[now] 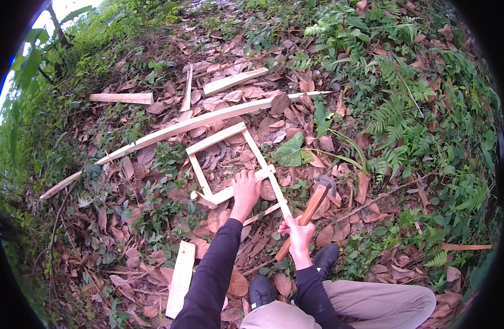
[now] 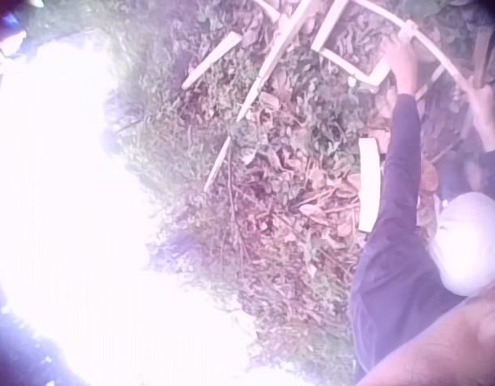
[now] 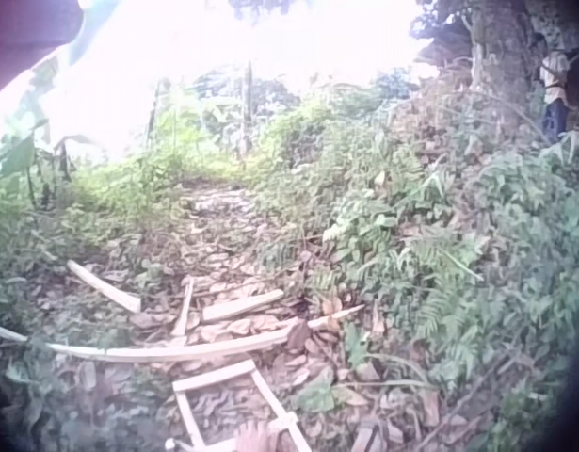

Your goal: The person assembles a wooden frame on the forest floor using a hammer. They position wooden planks into a rectangular shape and secure them by hammering nails into the joints.

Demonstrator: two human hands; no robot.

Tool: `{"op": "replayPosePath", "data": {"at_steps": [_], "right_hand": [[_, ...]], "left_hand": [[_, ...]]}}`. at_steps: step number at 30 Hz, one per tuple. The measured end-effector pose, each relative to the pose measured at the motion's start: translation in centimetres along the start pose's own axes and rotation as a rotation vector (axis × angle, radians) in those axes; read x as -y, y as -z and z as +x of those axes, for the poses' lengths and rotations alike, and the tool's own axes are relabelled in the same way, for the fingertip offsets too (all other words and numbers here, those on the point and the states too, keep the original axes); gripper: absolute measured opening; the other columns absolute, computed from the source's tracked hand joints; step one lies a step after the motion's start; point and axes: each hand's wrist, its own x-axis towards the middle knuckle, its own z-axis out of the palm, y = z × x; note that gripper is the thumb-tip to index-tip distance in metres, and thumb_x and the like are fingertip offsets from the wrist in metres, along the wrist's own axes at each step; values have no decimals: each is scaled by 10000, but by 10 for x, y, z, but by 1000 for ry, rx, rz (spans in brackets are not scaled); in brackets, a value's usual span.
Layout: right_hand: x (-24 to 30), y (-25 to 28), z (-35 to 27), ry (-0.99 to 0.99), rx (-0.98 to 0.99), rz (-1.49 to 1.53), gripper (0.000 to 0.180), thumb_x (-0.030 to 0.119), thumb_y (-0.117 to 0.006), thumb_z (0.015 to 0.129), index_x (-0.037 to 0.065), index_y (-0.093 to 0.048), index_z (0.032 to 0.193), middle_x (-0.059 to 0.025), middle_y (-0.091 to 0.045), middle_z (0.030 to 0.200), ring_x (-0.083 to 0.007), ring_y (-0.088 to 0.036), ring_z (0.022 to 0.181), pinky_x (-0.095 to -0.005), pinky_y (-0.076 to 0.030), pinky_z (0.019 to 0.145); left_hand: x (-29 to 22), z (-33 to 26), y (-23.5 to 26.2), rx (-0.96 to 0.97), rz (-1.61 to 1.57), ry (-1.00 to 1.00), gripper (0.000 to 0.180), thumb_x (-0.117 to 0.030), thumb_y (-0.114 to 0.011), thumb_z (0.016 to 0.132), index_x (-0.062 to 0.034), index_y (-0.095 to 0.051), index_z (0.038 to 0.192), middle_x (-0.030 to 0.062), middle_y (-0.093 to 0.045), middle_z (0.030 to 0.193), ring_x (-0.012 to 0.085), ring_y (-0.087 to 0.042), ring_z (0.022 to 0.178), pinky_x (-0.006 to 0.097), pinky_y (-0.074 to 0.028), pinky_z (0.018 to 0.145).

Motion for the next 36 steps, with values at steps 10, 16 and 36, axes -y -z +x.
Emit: {"op": "replayPosePath", "data": {"at_steps": [10, 16, 36], "right_hand": [[128, -34, -50, 367, 2, -204, 167, -40, -701, 837, -33, -537, 869, -32, -541, 756, -148, -645, 512, -286, -564, 438], [220, -61, -56, 395, 244, -79, 244, -69, -652, 858, 50, -440, 841, -205, -688, 1035, -210, -709, 597, -327, -621, 508], [253, -76, -4, 747, 577, -215, 146, -34, -688, 915, -76, -621, 1038, -112, -705, 921, -162, -730, 724, -299, -628, 654]], "left_hand": [[-5, 32, 91, 233, -72, -141, 414, -356, -581, 1018, -4, -547, 1234, 212, -563, 1157, 415, -644, 971, 474, -576, 740], [-56, 34, 165, 259, 1, -198, 452, -385, -554, 1027, 3, -571, 1256, 186, -562, 1130, 357, -645, 968, 446, -573, 687], [-50, 34, 153, 110, 22, -281, 274, -262, -705, 895, -81, -586, 1062, 110, -619, 887, 326, -685, 760, 456, -543, 619]]}}
